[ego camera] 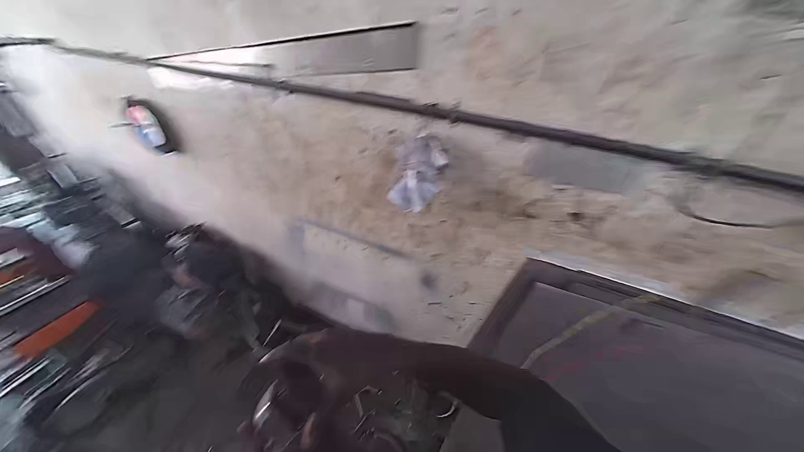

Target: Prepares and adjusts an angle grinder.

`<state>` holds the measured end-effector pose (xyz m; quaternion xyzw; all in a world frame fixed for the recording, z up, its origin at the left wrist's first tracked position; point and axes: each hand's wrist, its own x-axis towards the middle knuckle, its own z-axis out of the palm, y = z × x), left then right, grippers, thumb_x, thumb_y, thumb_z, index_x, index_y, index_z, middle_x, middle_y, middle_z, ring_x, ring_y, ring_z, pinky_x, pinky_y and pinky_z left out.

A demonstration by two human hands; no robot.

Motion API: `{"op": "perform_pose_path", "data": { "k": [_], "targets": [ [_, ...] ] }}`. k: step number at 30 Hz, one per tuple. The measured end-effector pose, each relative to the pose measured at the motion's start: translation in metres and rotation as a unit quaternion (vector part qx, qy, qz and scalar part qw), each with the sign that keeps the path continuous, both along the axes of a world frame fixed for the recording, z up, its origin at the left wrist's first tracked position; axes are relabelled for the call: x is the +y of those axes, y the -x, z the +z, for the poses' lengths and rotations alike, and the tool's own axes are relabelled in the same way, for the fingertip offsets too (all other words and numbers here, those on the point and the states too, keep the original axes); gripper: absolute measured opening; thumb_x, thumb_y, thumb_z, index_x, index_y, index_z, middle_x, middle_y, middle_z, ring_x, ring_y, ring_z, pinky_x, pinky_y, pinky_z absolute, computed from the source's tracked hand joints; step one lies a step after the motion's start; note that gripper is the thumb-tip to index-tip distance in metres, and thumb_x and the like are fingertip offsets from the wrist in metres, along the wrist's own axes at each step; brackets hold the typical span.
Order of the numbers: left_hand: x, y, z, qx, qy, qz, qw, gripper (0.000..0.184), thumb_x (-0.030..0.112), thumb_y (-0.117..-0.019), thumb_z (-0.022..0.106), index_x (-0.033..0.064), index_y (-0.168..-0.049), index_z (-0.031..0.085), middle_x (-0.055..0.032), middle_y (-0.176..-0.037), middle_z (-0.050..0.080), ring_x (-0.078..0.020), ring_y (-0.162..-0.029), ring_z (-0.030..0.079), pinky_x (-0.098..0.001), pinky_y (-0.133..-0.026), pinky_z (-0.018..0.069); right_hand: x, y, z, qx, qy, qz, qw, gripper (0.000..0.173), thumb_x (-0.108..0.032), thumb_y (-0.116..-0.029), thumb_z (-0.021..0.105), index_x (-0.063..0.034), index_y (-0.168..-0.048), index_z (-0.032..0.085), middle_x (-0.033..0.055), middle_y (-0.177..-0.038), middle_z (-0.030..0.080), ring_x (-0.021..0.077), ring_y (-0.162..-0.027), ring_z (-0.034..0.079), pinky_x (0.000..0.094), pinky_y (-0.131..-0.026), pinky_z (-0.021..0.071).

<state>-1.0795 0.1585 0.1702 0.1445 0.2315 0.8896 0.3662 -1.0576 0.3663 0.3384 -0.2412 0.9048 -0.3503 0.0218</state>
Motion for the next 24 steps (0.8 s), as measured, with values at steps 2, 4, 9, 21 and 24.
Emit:
{"op": "perform_pose_path", "data": {
  "k": [2, 4, 9, 21, 24],
  "targets": [
    [0.004, -0.007, 0.029, -0.006, -0.068, -0.027, 0.997, 0.06, 0.076, -0.0802, 0.065, 0.026, -0.11, 0.077, 0.0002, -0.099, 0.077, -0.0108, -0.088, 0.074, -0.0328, -0.076, 0.062, 0.0, 0.008, 0.001, 0.022, 0.024, 0.065, 0.997, 0.107, -0.044, -0.0659, 0.095, -0.0127, -0.154, 0.045, 0.0128, -0.151, 0.052, 0.0253, -0.137, 0.052, 0.0458, -0.113, 0.0466],
    [0.012, -0.006, 0.049, -0.017, -0.133, -0.109, 0.985, 0.066, 0.075, -0.0767, 0.067, 0.0185, -0.11, 0.075, -0.0038, -0.1, 0.075, -0.0151, -0.088, 0.073, -0.0328, -0.075, 0.0611, -0.002, 0.015, -0.012, 0.13, 0.012, 0.11, 0.985, 0.093, -0.066, -0.0735, 0.083, -0.0162, -0.147, 0.053, 0.0142, -0.15, 0.051, 0.0269, -0.141, 0.048, 0.0451, -0.113, 0.0468],
    [0.003, -0.011, 0.024, 0.063, -0.175, -0.062, 0.981, 0.057, 0.068, -0.0891, 0.061, 0.0221, -0.118, 0.077, 0.0012, -0.112, 0.077, -0.0092, -0.107, 0.071, -0.031, -0.094, 0.0578, -0.026, 0.027, -0.041, 0.391, 0.061, 0.171, 0.902, 0.066, -0.07, -0.0881, 0.06, -0.009, -0.113, 0.055, 0.0104, -0.101, 0.058, 0.0218, -0.093, 0.06, 0.0316, -0.084, 0.0522],
    [-0.027, -0.03, 0.038, 0.064, -0.165, -0.065, 0.982, 0.054, 0.068, -0.0914, 0.056, 0.0268, -0.122, 0.074, 0.0076, -0.115, 0.076, -0.0034, -0.109, 0.07, -0.025, -0.096, 0.0552, -0.06, 0.013, -0.016, 0.398, 0.074, 0.23, 0.885, 0.045, -0.056, -0.1002, 0.05, -0.0154, -0.11, 0.066, 0.01, -0.096, 0.062, 0.0258, -0.088, 0.059, 0.0388, -0.08, 0.0496],
    [-0.014, -0.025, 0.035, 0.113, -0.231, -0.068, 0.964, 0.057, 0.064, -0.0963, 0.053, 0.022, -0.13, 0.071, 0.0047, -0.122, 0.074, -0.0045, -0.115, 0.067, -0.0267, -0.099, 0.0549, -0.058, 0.009, -0.011, 0.414, 0.077, 0.229, 0.878, 0.043, -0.051, -0.1022, 0.047, -0.0139, -0.096, 0.067, 0.0088, -0.082, 0.06, 0.025, -0.076, 0.057, 0.038, -0.07, 0.0485]
  ]
}}
